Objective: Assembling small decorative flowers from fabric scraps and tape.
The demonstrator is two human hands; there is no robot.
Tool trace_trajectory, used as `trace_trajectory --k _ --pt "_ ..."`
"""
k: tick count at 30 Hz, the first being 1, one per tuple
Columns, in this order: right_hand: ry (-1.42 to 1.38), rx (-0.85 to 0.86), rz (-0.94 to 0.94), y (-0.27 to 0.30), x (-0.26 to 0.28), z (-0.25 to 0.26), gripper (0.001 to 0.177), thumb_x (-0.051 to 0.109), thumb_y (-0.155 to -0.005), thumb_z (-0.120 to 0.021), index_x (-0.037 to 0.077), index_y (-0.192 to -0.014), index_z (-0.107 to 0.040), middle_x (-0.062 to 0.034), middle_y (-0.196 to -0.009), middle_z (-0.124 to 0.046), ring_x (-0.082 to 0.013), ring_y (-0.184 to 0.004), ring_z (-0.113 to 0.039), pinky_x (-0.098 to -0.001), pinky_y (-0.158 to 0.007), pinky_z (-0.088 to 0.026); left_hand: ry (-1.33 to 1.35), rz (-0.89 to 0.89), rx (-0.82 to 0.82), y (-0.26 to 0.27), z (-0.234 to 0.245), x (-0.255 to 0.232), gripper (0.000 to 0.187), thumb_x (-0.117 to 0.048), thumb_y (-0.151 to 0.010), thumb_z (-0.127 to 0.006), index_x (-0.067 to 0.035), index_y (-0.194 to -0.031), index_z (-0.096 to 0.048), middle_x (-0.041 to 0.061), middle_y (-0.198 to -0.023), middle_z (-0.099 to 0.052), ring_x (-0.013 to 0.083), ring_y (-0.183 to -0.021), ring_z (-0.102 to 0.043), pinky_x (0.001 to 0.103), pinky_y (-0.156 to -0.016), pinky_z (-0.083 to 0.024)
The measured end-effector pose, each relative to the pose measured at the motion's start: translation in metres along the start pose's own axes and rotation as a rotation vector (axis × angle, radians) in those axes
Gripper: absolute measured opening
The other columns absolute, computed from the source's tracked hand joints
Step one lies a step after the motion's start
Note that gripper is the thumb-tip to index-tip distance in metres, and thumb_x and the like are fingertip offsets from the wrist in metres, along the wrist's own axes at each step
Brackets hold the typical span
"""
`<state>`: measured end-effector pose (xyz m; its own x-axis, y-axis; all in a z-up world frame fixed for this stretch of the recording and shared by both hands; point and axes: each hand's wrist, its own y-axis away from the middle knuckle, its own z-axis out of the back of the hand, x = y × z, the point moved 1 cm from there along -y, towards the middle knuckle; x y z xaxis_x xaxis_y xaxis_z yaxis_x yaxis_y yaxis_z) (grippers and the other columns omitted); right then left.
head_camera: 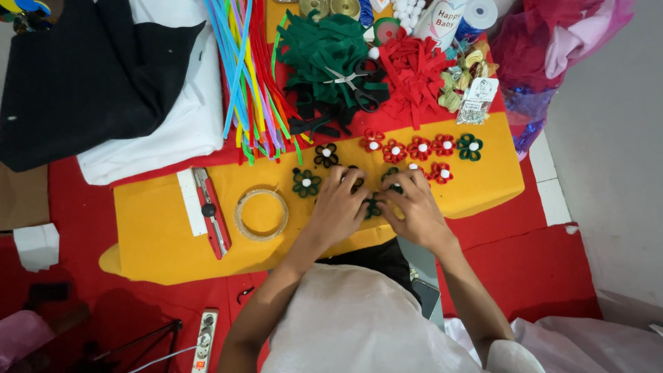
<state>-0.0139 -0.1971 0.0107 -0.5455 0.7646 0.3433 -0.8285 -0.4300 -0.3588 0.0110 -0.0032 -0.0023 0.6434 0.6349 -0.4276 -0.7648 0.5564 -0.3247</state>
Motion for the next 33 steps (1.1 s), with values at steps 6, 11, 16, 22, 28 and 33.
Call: trace_trajectory --k 6,11,16,22,28,33 --pt "0.082 0.084 -0.004 -0.006 0.009 0.023 0.019 0.007 -0.086 -0.074 0.008 -0.104 -0.071 -0.0034 -0.112 -0.060 -0.0283 -0.104 -0.051 -0.0378 -0.081 -0.044 -0.053 -0.003 0.098 0.009 0.014 -0.001 0.041 -0.020 -0.080 -0.081 -0.010 -0.119 -0.069 0.004 -0.110 -0.053 0.0270 -0.112 -0.038 0.039 -0.087 -0.047" --pt "0.205 0.166 -0.010 0.006 0.004 0.011 0.030 0.015 -0.083 -0.077 0.009 -0.112 -0.071 -0.0026 -0.110 -0.055 -0.0268 -0.102 -0.046 -0.0382 -0.080 -0.040 -0.119 0.011 0.210 0.014 0.007 0.000 0.054 -0.027 -0.078 -0.085 -0.009 -0.126 -0.068 0.003 -0.106 -0.049 0.0238 -0.108 -0.034 0.037 -0.089 -0.045" --pt "0.250 0.188 0.018 0.002 0.005 0.006 0.032 0.011 -0.082 -0.077 0.012 -0.114 -0.070 0.0007 -0.108 -0.048 -0.0225 -0.099 -0.039 -0.0352 -0.073 -0.033 -0.130 0.026 0.266 0.007 0.009 -0.005 0.054 -0.025 -0.085 -0.081 -0.006 -0.133 -0.066 0.005 -0.111 -0.053 0.0226 -0.113 -0.037 0.035 -0.094 -0.044" --pt "0.151 0.169 0.021 0.004 -0.005 0.000 0.032 0.011 -0.076 -0.081 0.009 -0.105 -0.068 -0.0034 -0.107 -0.050 -0.0279 -0.099 -0.042 -0.0383 -0.075 -0.034 -0.130 0.004 0.260 0.009 -0.015 0.002 0.046 -0.024 -0.084 -0.082 -0.006 -0.125 -0.070 0.007 -0.109 -0.056 0.0261 -0.117 -0.037 0.037 -0.096 -0.045" --pt "0.107 0.192 0.017 0.001 -0.006 0.004 0.025 0.016 -0.079 -0.081 0.011 -0.098 -0.068 -0.0025 -0.105 -0.052 -0.0257 -0.100 -0.042 -0.0368 -0.076 -0.033 -0.100 -0.006 0.225 0.012 -0.016 0.004 0.042 -0.024 -0.085 -0.080 -0.006 -0.122 -0.070 0.007 -0.109 -0.058 0.0252 -0.117 -0.037 0.037 -0.098 -0.046" --pt "0.021 0.138 0.017 0.004 -0.012 0.002 0.028 0.019 -0.082 -0.080 0.011 -0.107 -0.070 -0.0043 -0.106 -0.059 -0.0283 -0.104 -0.047 -0.0376 -0.079 -0.037 -0.039 0.025 0.179 0.011 0.001 -0.003 0.041 -0.020 -0.087 -0.081 -0.004 -0.123 -0.071 0.010 -0.110 -0.062 0.0259 -0.118 -0.044 0.039 -0.099 -0.046"
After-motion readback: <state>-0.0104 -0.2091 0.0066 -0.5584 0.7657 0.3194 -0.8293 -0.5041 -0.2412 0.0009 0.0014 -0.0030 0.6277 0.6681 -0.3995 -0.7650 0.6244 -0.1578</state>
